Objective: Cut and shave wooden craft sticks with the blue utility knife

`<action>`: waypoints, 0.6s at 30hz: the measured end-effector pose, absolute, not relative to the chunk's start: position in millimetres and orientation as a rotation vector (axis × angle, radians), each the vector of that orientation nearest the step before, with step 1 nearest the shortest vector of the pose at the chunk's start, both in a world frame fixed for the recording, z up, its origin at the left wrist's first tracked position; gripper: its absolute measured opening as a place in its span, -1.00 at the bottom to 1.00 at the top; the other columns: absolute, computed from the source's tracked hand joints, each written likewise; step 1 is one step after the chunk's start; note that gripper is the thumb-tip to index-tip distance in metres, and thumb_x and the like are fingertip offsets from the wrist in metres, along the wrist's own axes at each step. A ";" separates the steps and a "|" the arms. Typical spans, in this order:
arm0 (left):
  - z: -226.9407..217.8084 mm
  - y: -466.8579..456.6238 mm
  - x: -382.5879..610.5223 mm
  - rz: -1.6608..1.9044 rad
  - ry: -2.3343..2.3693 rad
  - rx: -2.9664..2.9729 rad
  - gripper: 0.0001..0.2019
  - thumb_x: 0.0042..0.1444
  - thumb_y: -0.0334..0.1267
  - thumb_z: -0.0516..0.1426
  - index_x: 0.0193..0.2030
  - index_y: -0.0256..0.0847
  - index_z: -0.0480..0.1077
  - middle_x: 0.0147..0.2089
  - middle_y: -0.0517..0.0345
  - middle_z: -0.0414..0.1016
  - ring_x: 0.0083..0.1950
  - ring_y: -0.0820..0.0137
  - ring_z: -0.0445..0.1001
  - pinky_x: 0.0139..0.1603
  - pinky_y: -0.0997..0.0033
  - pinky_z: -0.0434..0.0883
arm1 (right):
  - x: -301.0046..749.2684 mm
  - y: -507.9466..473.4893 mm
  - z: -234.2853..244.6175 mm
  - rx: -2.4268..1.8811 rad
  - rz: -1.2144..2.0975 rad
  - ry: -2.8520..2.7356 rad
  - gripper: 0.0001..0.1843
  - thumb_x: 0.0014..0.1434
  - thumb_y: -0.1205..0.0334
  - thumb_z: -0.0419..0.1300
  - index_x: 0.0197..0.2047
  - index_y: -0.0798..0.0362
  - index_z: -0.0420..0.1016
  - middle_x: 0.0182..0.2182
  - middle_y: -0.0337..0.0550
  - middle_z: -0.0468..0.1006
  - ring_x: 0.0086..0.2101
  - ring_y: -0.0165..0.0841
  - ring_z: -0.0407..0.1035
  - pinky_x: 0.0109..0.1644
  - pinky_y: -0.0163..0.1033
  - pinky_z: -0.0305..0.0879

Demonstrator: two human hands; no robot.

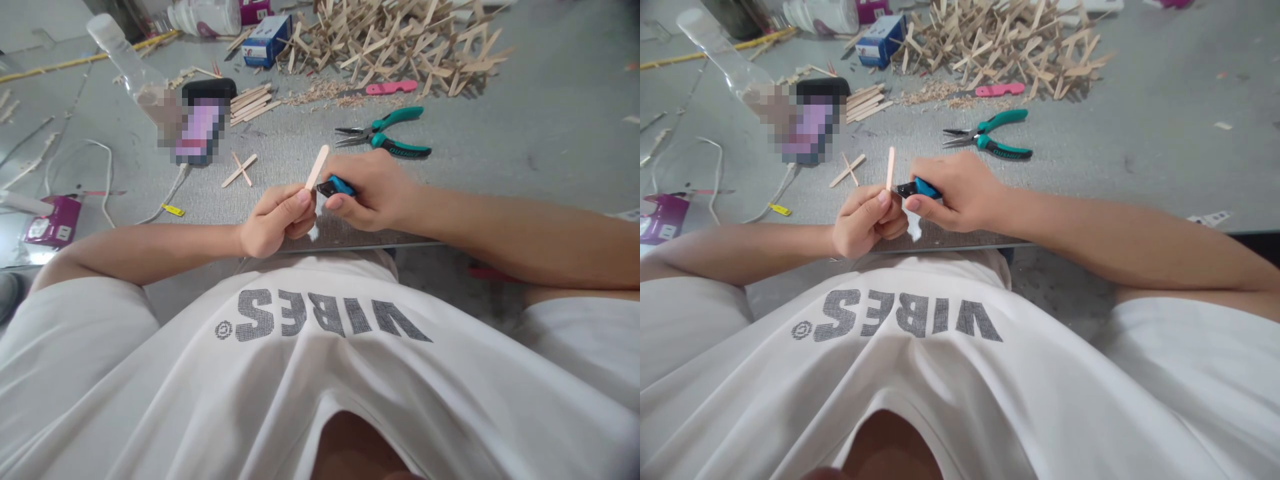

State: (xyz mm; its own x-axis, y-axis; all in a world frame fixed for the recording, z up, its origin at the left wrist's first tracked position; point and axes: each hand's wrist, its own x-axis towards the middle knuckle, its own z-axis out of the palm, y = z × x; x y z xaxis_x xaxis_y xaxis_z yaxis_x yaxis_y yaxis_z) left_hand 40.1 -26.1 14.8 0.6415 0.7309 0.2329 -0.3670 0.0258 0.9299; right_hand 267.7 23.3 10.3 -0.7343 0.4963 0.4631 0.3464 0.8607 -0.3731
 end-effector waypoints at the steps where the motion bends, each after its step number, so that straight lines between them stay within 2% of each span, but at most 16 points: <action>1: 14.6 -25.7 39.9 0.866 0.363 1.275 -0.31 0.35 0.22 0.40 -0.50 -0.12 0.11 -0.60 0.46 -0.07 -0.64 0.66 -0.09 -0.58 0.61 0.00 | 267.9 23.4 10.4 -0.611 0.347 -2.473 -0.24 0.59 -0.57 -0.23 -0.17 -0.03 0.25 -0.39 -0.13 0.38 -0.40 -0.28 0.17 -0.26 -0.11 0.02; 4: 13.9 -24.3 39.1 0.838 0.393 1.257 -0.29 0.30 0.26 0.43 -0.50 -0.11 0.11 -0.59 0.46 -0.07 -0.64 0.66 -0.08 -0.58 0.61 0.01 | 268.1 23.7 10.2 -0.594 0.332 -2.501 -0.26 0.60 -0.54 -0.22 -0.16 -0.02 0.26 -0.39 -0.14 0.37 -0.41 -0.29 0.17 -0.27 -0.11 0.01; 10: 14.4 -23.2 37.5 0.806 0.372 1.249 -0.28 0.31 0.29 0.42 -0.50 -0.11 0.11 -0.61 0.46 -0.07 -0.64 0.66 -0.11 -0.57 0.59 0.00 | 266.9 22.4 9.0 -0.621 0.326 -2.475 -0.20 0.58 -0.60 -0.28 -0.15 -0.02 0.25 -0.39 -0.17 0.36 -0.42 -0.32 0.16 -0.26 -0.14 -0.01; 13: 14.8 -22.9 37.0 0.786 0.374 1.232 -0.27 0.30 0.28 0.42 -0.50 -0.12 0.11 -0.61 0.45 -0.08 -0.63 0.66 -0.12 -0.57 0.59 0.02 | 267.2 22.0 9.1 -0.619 0.316 -2.474 -0.23 0.60 -0.57 -0.26 -0.14 -0.03 0.25 -0.38 -0.18 0.37 -0.41 -0.32 0.17 -0.26 -0.15 -0.01; 18: 13.8 -22.9 36.4 0.802 0.323 1.215 -0.35 0.38 0.13 0.38 -0.50 -0.14 0.13 -0.61 0.43 -0.05 -0.63 0.65 -0.09 -0.57 0.61 0.02 | 268.3 23.7 9.6 -0.588 0.310 -2.466 -0.23 0.60 -0.55 -0.24 -0.16 -0.01 0.26 -0.40 -0.16 0.36 -0.41 -0.32 0.16 -0.27 -0.15 0.01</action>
